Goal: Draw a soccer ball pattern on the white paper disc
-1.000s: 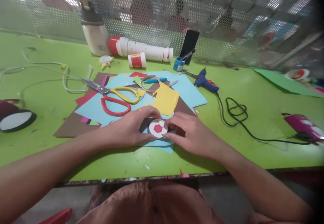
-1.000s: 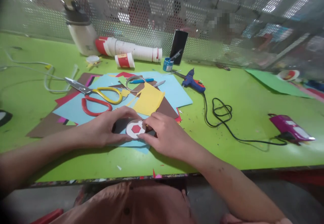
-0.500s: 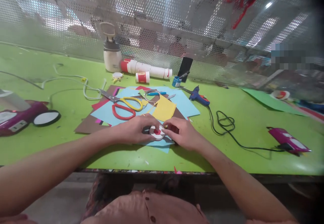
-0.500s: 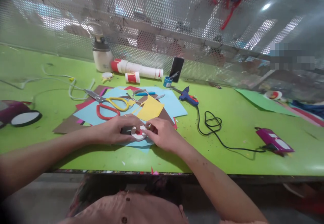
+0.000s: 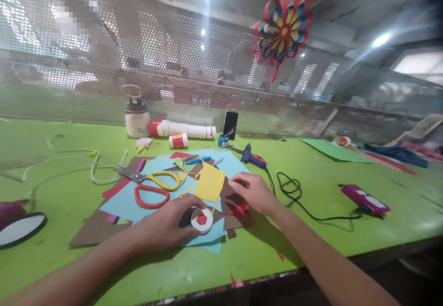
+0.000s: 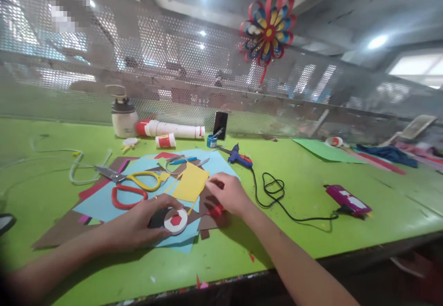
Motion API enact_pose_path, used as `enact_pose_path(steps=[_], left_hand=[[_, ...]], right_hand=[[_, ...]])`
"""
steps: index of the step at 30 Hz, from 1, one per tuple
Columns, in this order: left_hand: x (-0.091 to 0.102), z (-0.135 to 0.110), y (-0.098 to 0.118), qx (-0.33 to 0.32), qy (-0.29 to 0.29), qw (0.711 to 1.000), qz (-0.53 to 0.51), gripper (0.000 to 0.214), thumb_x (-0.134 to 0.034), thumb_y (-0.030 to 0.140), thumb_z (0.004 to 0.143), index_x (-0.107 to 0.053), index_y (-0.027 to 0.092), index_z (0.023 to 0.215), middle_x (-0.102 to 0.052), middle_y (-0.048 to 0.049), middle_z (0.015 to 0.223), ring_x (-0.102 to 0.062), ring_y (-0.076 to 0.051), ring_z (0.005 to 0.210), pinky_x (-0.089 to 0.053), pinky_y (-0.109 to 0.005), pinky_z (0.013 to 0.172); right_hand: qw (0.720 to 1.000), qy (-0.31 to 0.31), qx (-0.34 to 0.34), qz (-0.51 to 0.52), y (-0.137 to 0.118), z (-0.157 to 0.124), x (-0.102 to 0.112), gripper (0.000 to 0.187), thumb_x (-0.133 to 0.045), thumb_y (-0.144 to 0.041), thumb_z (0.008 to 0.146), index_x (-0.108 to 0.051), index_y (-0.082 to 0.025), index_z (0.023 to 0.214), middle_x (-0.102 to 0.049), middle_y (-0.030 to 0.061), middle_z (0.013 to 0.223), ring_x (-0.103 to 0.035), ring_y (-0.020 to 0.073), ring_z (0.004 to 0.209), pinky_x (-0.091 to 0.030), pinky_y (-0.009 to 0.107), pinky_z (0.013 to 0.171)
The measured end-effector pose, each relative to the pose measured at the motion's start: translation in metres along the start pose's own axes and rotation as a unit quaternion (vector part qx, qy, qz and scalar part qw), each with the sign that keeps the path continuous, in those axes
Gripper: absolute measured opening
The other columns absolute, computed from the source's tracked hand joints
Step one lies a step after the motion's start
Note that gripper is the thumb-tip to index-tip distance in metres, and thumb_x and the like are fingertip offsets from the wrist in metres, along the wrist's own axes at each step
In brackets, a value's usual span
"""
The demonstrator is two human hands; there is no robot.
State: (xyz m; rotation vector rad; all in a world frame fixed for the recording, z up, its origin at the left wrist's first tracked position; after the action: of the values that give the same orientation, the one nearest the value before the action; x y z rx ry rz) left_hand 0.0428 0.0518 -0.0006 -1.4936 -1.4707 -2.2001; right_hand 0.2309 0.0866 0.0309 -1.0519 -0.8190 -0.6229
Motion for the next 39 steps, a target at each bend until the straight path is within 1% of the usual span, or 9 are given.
enact_pose_path(steps=[6, 9, 13, 17, 25, 29, 33, 36, 39], left_hand=[[0.002, 0.0, 0.005, -0.002, -0.019, 1.0, -0.019, 0.032, -0.061, 0.032, 0.084, -0.06, 0.024, 0.116, -0.065, -0.0071, 0.118, -0.062, -0.024, 0.104, -0.05, -0.036, 0.09], [0.001, 0.0, 0.003, -0.016, -0.025, 0.999, -0.028, 0.032, -0.06, 0.032, 0.086, -0.059, 0.025, 0.118, -0.064, -0.0071, 0.12, -0.062, -0.023, 0.104, -0.05, -0.036, 0.09], [-0.001, 0.001, -0.001, -0.035, -0.017, 0.999, -0.022, 0.033, -0.062, 0.031, 0.085, -0.059, 0.026, 0.118, -0.063, -0.0069, 0.117, -0.061, -0.024, 0.102, -0.05, -0.035, 0.089], [-0.001, 0.001, 0.002, -0.061, -0.013, 0.998, -0.014, 0.031, -0.064, 0.027, 0.084, -0.061, 0.024, 0.115, -0.064, -0.0084, 0.113, -0.06, -0.025, 0.102, -0.05, -0.036, 0.088], [-0.002, 0.001, 0.012, -0.109, -0.021, 0.994, -0.003, 0.027, -0.062, 0.02, 0.084, -0.063, 0.024, 0.11, -0.067, -0.0085, 0.116, -0.059, -0.026, 0.109, -0.049, -0.038, 0.093], [-0.003, 0.0, 0.012, -0.137, -0.008, 0.99, 0.024, 0.024, -0.061, 0.02, 0.086, -0.063, 0.023, 0.11, -0.066, -0.0067, 0.126, -0.056, -0.023, 0.119, -0.046, -0.037, 0.103], [-0.006, -0.001, 0.011, -0.146, -0.006, 0.987, 0.059, 0.022, -0.061, 0.019, 0.087, -0.063, 0.021, 0.109, -0.065, -0.0061, 0.129, -0.055, -0.021, 0.12, -0.046, -0.036, 0.103], [-0.007, -0.001, 0.012, -0.15, -0.008, 0.986, 0.066, 0.025, -0.061, 0.019, 0.087, -0.062, 0.02, 0.112, -0.064, -0.0077, 0.129, -0.055, -0.022, 0.121, -0.046, -0.038, 0.104], [-0.006, -0.001, 0.014, -0.149, -0.009, 0.986, 0.069, 0.021, -0.058, 0.017, 0.088, -0.064, 0.019, 0.108, -0.061, -0.0094, 0.132, -0.052, -0.023, 0.125, -0.045, -0.038, 0.104]], right_hand=[[0.983, -0.059, -0.045, -0.165, 0.04, 0.055, 0.03, 0.025, -0.06, -0.033, 0.097, -0.065, -0.016, 0.114, -0.067, 0.0072, 0.113, -0.067, 0.0194, 0.095, -0.058, 0.039, 0.082], [0.963, -0.111, -0.014, -0.244, 0.039, 0.096, 0.009, 0.029, -0.06, -0.033, 0.097, -0.062, -0.017, 0.121, -0.064, 0.0091, 0.122, -0.066, 0.0219, 0.103, -0.056, 0.043, 0.088], [0.928, -0.189, 0.044, -0.318, 0.03, 0.136, -0.041, 0.032, -0.062, -0.032, 0.096, -0.061, -0.016, 0.123, -0.063, 0.0102, 0.124, -0.065, 0.0229, 0.105, -0.056, 0.043, 0.088], [0.895, -0.233, 0.087, -0.37, 0.027, 0.144, -0.069, 0.031, -0.062, -0.032, 0.096, -0.061, -0.016, 0.123, -0.064, 0.0096, 0.123, -0.066, 0.0225, 0.104, -0.056, 0.043, 0.087], [0.87, -0.231, 0.117, -0.42, 0.023, 0.133, -0.063, 0.032, -0.062, -0.032, 0.096, -0.061, -0.015, 0.123, -0.064, 0.0103, 0.123, -0.065, 0.0229, 0.104, -0.056, 0.044, 0.088], [0.878, -0.213, 0.081, -0.421, 0.024, 0.136, -0.042, 0.033, -0.063, -0.032, 0.095, -0.061, -0.013, 0.122, -0.064, 0.0116, 0.123, -0.065, 0.0236, 0.105, -0.056, 0.044, 0.089], [0.904, -0.156, -0.002, -0.399, 0.041, 0.134, 0.017, 0.033, -0.063, -0.032, 0.095, -0.061, -0.013, 0.122, -0.064, 0.0111, 0.122, -0.066, 0.0232, 0.104, -0.056, 0.043, 0.088], [0.931, -0.091, -0.068, -0.347, 0.057, 0.118, 0.062, 0.03, -0.062, -0.032, 0.096, -0.062, -0.015, 0.12, -0.065, 0.0089, 0.118, -0.066, 0.0217, 0.1, -0.057, 0.042, 0.085], [0.965, -0.033, -0.097, -0.24, 0.064, 0.091, 0.078, 0.021, -0.062, -0.032, 0.096, -0.065, -0.014, 0.107, -0.068, 0.0051, 0.103, -0.067, 0.017, 0.086, -0.058, 0.035, 0.075]])
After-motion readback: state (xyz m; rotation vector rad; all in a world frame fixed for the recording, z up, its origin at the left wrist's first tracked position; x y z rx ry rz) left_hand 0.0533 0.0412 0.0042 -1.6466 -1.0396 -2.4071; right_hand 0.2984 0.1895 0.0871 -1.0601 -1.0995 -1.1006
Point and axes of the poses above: each hand's wrist, its own z-axis towards the middle knuckle, its own x-axis out of the back of the hand, y = z × x, the point moved 8 cm from there along z, towards the middle knuckle
